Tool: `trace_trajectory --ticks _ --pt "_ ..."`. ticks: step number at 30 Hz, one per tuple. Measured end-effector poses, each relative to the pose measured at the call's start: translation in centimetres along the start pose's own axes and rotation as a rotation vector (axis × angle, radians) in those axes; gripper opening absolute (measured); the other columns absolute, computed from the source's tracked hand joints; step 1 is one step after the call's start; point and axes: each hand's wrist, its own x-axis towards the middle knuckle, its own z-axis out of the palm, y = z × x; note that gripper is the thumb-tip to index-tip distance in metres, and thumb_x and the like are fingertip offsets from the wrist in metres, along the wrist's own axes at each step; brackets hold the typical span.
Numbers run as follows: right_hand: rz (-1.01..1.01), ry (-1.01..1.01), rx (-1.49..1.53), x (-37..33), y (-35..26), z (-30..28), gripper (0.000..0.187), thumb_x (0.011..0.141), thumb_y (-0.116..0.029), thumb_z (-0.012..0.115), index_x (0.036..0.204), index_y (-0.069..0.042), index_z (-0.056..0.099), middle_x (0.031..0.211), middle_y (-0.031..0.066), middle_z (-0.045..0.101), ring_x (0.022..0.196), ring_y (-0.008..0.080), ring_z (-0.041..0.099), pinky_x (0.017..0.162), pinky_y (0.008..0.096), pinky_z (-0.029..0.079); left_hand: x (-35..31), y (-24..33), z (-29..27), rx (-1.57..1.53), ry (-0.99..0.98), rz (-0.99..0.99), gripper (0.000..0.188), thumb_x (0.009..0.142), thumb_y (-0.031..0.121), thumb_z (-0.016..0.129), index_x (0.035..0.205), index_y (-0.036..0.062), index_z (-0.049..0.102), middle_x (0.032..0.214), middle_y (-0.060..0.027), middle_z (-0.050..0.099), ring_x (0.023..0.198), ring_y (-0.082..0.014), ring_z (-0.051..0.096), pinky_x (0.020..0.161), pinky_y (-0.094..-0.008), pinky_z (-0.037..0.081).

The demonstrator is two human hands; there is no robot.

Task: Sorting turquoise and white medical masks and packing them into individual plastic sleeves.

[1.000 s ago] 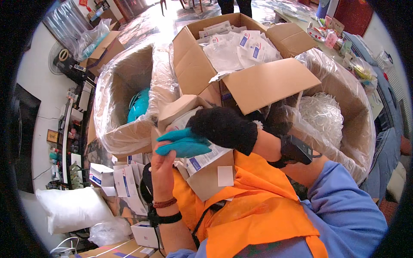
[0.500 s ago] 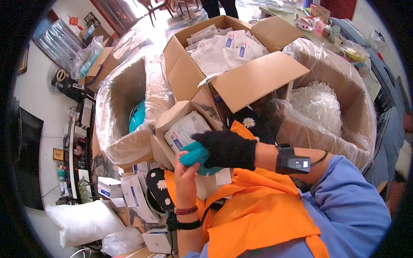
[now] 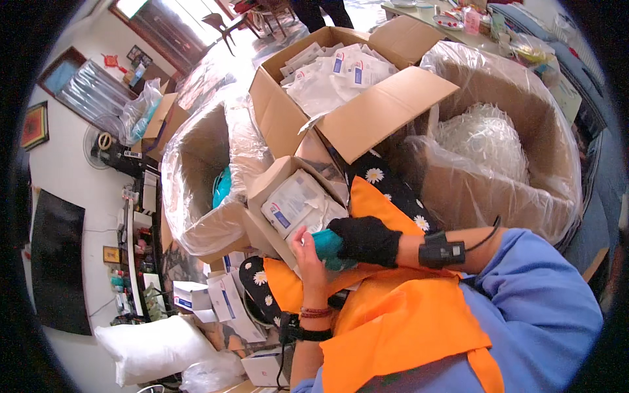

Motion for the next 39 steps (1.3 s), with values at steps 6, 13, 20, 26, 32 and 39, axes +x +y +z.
trace_trajectory --ticks 6,13,20,26,32,39 --pt "-0.159 0.085 0.014 3.1 0.0 -4.8 0.059 0.068 -0.041 0.079 0.113 -0.006 0.062 0.098 0.0201 0.069 0.089 0.0349 0.068 0.077 0.0421 0.054 0.4 3.7 -3.7 0.401 -0.520 0.290 0.026 0.093 0.010 0.062 0.113 -0.0026 0.052 0.090 -0.0161 0.063 0.078 -0.0243 0.061 0.071 -0.0346 0.048" --pt "0.119 -0.184 0.601 2.1 -0.9 -6.2 0.054 0.064 -0.039 0.085 0.100 -0.002 0.069 0.095 0.0166 0.071 0.082 0.0195 0.067 0.078 0.0343 0.053 0.0 6.2 -2.7 0.304 -0.460 0.130 0.020 0.096 0.013 0.056 0.108 -0.0023 0.054 0.090 -0.0161 0.064 0.082 -0.0306 0.062 0.071 -0.0381 0.047" --pt "0.165 -0.049 0.267 2.7 -0.8 -13.9 0.045 0.069 -0.020 0.084 0.106 0.000 0.068 0.096 0.0098 0.071 0.086 0.0166 0.065 0.081 0.0327 0.052 2.4 4.6 -6.3 1.024 -0.540 0.568 0.018 0.098 0.015 0.047 0.095 0.0022 0.058 0.087 -0.0158 0.062 0.084 -0.0362 0.060 0.071 -0.0454 0.046" --pt "0.172 -0.049 0.512 0.5 1.9 -16.2 0.047 0.070 -0.015 0.083 0.110 0.001 0.067 0.099 0.0091 0.071 0.088 0.0158 0.065 0.083 0.0320 0.052 2.5 3.6 -8.5 0.733 -0.584 0.266 0.022 0.101 0.018 0.045 0.094 0.0022 0.059 0.075 -0.0097 0.057 0.073 -0.0248 0.059 0.067 -0.0368 0.048" --pt "0.159 -0.061 0.628 0.6 1.9 -16.7 0.052 0.073 -0.010 0.079 0.120 0.002 0.062 0.109 0.0085 0.069 0.091 0.0153 0.064 0.086 0.0307 0.051 0.5 5.8 -7.5 0.242 -0.840 -0.257 0.028 0.105 0.023 0.042 0.104 0.0012 0.060 0.077 -0.0005 0.055 0.069 -0.0100 0.058 0.066 -0.0243 0.050" --pt "0.294 -0.133 0.864 0.0 1.4 -16.5 0.047 0.078 -0.025 0.078 0.113 0.003 0.065 0.099 0.0102 0.071 0.082 0.0152 0.067 0.078 0.0275 0.054 0.0 5.7 -6.6 0.108 -0.918 -0.204 0.025 0.103 0.019 0.048 0.111 -0.0008 0.061 0.089 -0.0036 0.060 0.079 -0.0090 0.061 0.073 -0.0245 0.052"
